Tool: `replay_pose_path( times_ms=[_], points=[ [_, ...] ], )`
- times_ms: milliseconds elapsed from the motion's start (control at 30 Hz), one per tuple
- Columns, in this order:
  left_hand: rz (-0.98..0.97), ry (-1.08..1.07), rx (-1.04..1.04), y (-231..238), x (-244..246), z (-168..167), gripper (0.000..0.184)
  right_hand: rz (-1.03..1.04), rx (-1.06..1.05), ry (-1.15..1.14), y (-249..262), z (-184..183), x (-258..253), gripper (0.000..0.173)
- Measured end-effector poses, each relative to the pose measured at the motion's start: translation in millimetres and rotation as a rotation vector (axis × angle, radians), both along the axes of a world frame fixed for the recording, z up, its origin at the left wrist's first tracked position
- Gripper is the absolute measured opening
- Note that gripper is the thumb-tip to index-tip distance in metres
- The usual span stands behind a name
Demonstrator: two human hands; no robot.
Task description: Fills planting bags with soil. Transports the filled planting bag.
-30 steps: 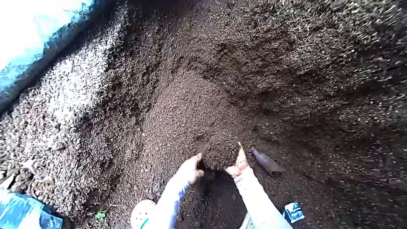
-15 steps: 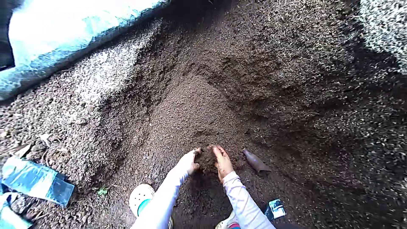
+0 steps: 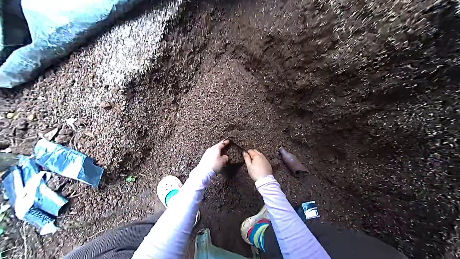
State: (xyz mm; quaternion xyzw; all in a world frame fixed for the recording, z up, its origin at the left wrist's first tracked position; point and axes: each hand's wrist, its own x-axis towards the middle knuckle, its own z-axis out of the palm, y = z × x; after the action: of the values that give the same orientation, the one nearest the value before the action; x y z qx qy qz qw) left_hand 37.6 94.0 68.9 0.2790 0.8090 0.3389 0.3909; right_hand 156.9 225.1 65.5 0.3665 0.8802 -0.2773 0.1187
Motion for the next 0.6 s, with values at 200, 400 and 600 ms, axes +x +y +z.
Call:
replay_pose_path(
  times_ms=[200,400,600],
  points=[
    [-0.135,0.075,-0.122,3,1,-49,0.068,0.033,-0.071,-0.247,10,-46,0,0.046],
    [0.02,0.251,-0.287,27,-15,-35,0.059,0.4,0.128,0.144,-8,-50,6,0.037],
    [-0.43,0.396,-0.286,56,-21,-76,0.039,0.477,-0.093,-0.23,-31,-31,-1,0.047]
  ],
)
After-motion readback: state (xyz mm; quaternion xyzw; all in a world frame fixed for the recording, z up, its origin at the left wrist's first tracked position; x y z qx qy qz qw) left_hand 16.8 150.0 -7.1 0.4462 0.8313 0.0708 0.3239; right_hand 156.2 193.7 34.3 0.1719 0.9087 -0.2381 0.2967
